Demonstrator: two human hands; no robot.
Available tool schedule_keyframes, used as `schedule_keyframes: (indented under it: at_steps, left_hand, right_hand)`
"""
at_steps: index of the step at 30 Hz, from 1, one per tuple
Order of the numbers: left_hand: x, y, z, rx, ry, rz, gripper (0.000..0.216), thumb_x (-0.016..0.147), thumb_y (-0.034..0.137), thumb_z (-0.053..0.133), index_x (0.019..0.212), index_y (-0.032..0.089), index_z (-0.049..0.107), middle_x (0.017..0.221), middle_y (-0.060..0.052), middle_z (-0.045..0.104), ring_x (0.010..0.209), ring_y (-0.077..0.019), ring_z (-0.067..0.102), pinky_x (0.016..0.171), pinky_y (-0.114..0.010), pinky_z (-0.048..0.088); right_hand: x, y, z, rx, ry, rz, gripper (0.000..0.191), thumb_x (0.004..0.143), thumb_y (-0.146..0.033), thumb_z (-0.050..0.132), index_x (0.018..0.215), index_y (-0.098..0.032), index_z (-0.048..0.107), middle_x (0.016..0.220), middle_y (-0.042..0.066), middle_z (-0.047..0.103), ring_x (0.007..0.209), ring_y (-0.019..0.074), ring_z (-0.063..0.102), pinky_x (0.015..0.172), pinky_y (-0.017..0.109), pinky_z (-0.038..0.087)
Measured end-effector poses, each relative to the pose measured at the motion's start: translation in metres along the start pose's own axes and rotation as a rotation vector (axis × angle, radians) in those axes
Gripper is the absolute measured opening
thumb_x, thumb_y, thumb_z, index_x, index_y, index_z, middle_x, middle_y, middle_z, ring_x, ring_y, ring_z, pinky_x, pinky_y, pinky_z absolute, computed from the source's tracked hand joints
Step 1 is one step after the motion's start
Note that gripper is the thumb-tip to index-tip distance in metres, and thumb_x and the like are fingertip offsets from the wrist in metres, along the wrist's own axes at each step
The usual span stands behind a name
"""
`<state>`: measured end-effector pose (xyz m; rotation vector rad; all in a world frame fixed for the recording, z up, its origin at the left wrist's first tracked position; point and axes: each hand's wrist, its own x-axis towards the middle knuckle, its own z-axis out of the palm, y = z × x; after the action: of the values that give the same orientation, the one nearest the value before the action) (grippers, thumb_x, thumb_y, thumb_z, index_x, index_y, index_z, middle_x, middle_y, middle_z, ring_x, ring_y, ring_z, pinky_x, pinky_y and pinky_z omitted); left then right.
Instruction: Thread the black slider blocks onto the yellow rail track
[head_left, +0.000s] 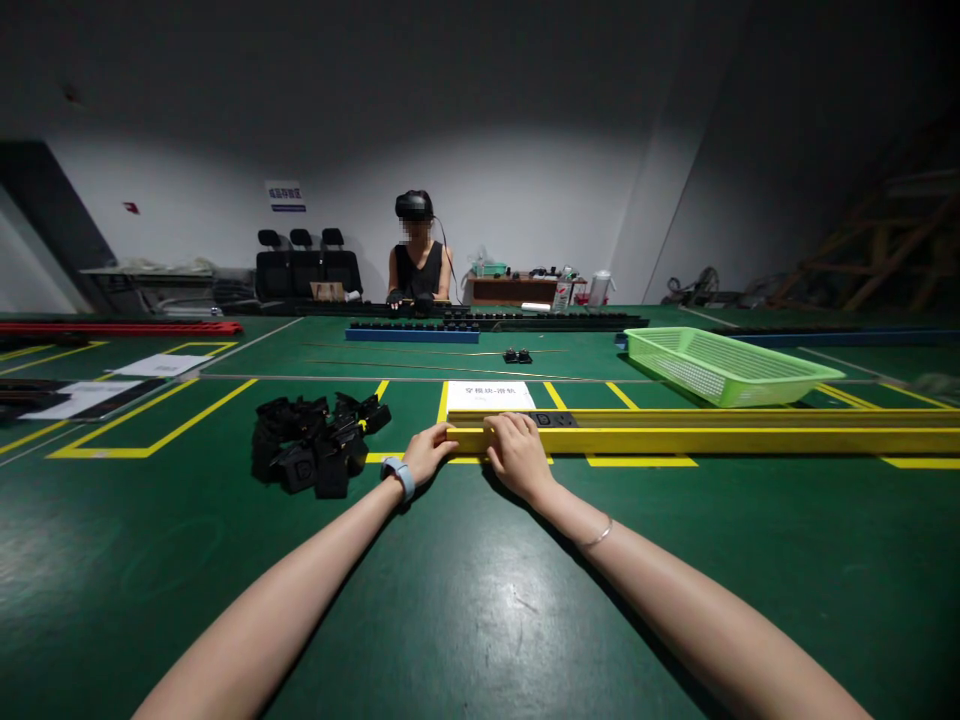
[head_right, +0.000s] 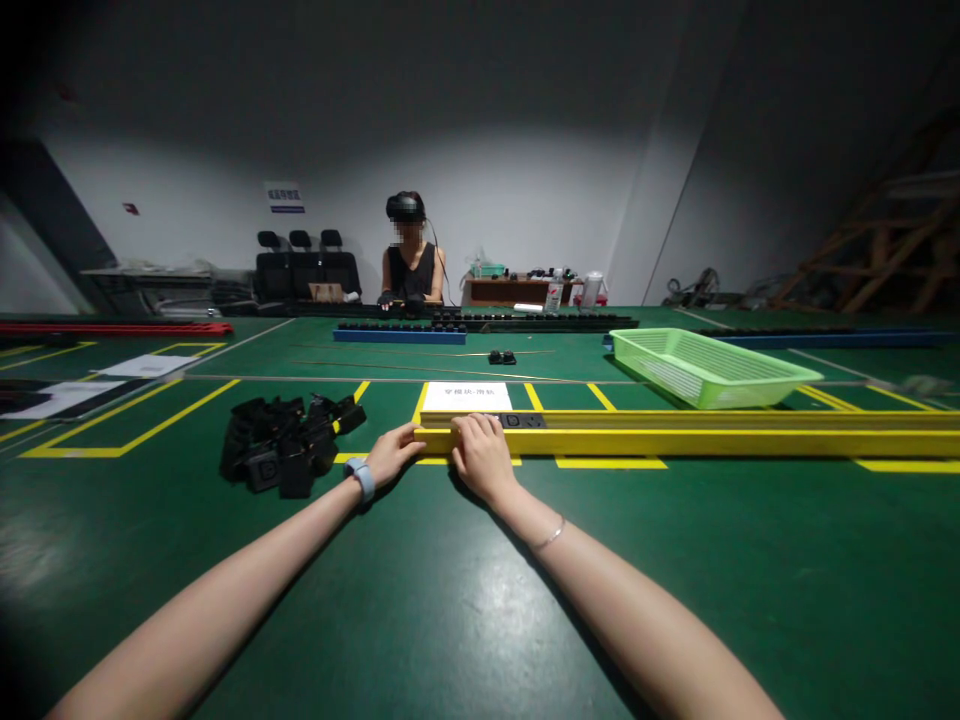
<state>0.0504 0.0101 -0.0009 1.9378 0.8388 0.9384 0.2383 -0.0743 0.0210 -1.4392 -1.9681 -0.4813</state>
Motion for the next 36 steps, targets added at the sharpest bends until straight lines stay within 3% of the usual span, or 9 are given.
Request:
schedule_keyframes:
  at_steps: [4,6,8,11,14,19,24,30,36]
  left_hand:
    - [-0.002,0.006,-0.003,0.023,0.009,0.04,0.028,0.073,0.022,0.053,0.099,0.018,0.061,0.1,-0.005,0.067,0.092,-0.0199,0.062,0.085,-0.033,0.048]
    - [-0.002,0.008,-0.008,0.046,0.101,0.075,0.033,0.071,0.014,0.047,0.1,0.019,0.061,0.104,-0.004,0.066,0.097,-0.0194,0.06,0.088,-0.033,0.046]
    - [-0.003,0.009,-0.014,0.129,0.313,0.063,0.035,0.071,0.009,0.042,0.097,0.02,0.061,0.108,-0.004,0.064,0.105,-0.0195,0.055,0.091,-0.034,0.044]
    - [-0.002,0.007,-0.024,0.408,0.695,-0.078,0.029,0.073,0.009,0.043,0.091,0.021,0.062,0.116,-0.006,0.057,0.116,-0.0217,0.047,0.101,-0.039,0.034]
    - [-0.001,0.003,-0.028,0.601,0.864,-0.246,0.027,0.073,0.013,0.051,0.096,0.022,0.061,0.133,-0.009,0.042,0.127,-0.0264,0.034,0.107,-0.044,0.023]
    - [0.0,-0.002,-0.023,0.623,0.743,-0.367,0.032,0.072,0.018,0.055,0.103,0.02,0.06,0.145,-0.012,0.025,0.134,-0.0331,0.017,0.105,-0.051,0.022]
    - [-0.001,0.003,-0.023,0.609,0.713,-0.336,0.029,0.073,0.017,0.053,0.099,0.024,0.063,0.138,-0.008,0.038,0.128,-0.0313,0.029,0.103,-0.05,0.026]
    - [0.0,-0.003,-0.025,0.595,0.658,-0.371,0.031,0.072,0.021,0.055,0.101,0.025,0.065,0.143,-0.008,0.032,0.129,-0.0363,0.026,0.101,-0.054,0.026]
    - [0.001,-0.008,-0.025,0.595,0.652,-0.372,0.026,0.072,0.023,0.055,0.096,0.026,0.065,0.131,-0.008,0.043,0.119,-0.033,0.037,0.097,-0.05,0.032]
  right_hand:
    - [0.0,-0.001,-0.003,0.003,0.018,-0.017,0.036,0.079,-0.017,0.049,0.115,-0.017,0.051,0.115,0.01,0.055,0.109,0.0245,0.042,0.098,0.039,0.028]
    - [-0.001,0.0,-0.003,0.005,0.029,-0.044,0.036,0.079,-0.013,0.046,0.114,-0.017,0.052,0.116,0.01,0.054,0.109,0.0245,0.042,0.097,0.039,0.029]
    - [-0.003,0.002,-0.001,0.015,0.032,-0.099,0.038,0.078,-0.008,0.042,0.113,-0.017,0.053,0.114,0.01,0.056,0.107,0.0236,0.043,0.095,0.038,0.03]
    - [-0.007,0.006,0.005,0.067,-0.025,-0.231,0.042,0.075,-0.001,0.037,0.109,-0.016,0.056,0.104,0.009,0.061,0.095,0.0195,0.049,0.086,0.033,0.036]
    - [-0.01,0.008,0.011,0.107,-0.161,-0.346,0.039,0.074,0.0,0.037,0.101,-0.017,0.059,0.082,0.004,0.063,0.073,0.0144,0.051,0.07,0.027,0.037]
    - [-0.01,0.008,0.012,0.042,-0.275,-0.408,0.023,0.075,-0.004,0.044,0.078,-0.019,0.061,0.069,0.0,0.059,0.06,0.0116,0.046,0.06,0.025,0.03]
    - [-0.009,0.007,0.011,0.004,-0.282,-0.389,0.02,0.074,-0.005,0.047,0.076,-0.019,0.061,0.071,0.0,0.059,0.06,0.0118,0.046,0.059,0.025,0.028]
    - [-0.009,0.006,0.01,0.026,-0.289,-0.37,0.02,0.076,-0.005,0.047,0.077,-0.019,0.062,0.072,0.0,0.059,0.061,0.0116,0.046,0.059,0.025,0.029]
    - [-0.009,0.006,0.01,0.039,-0.287,-0.365,0.021,0.077,-0.005,0.046,0.077,-0.019,0.062,0.072,0.0,0.058,0.062,0.0113,0.047,0.059,0.025,0.03]
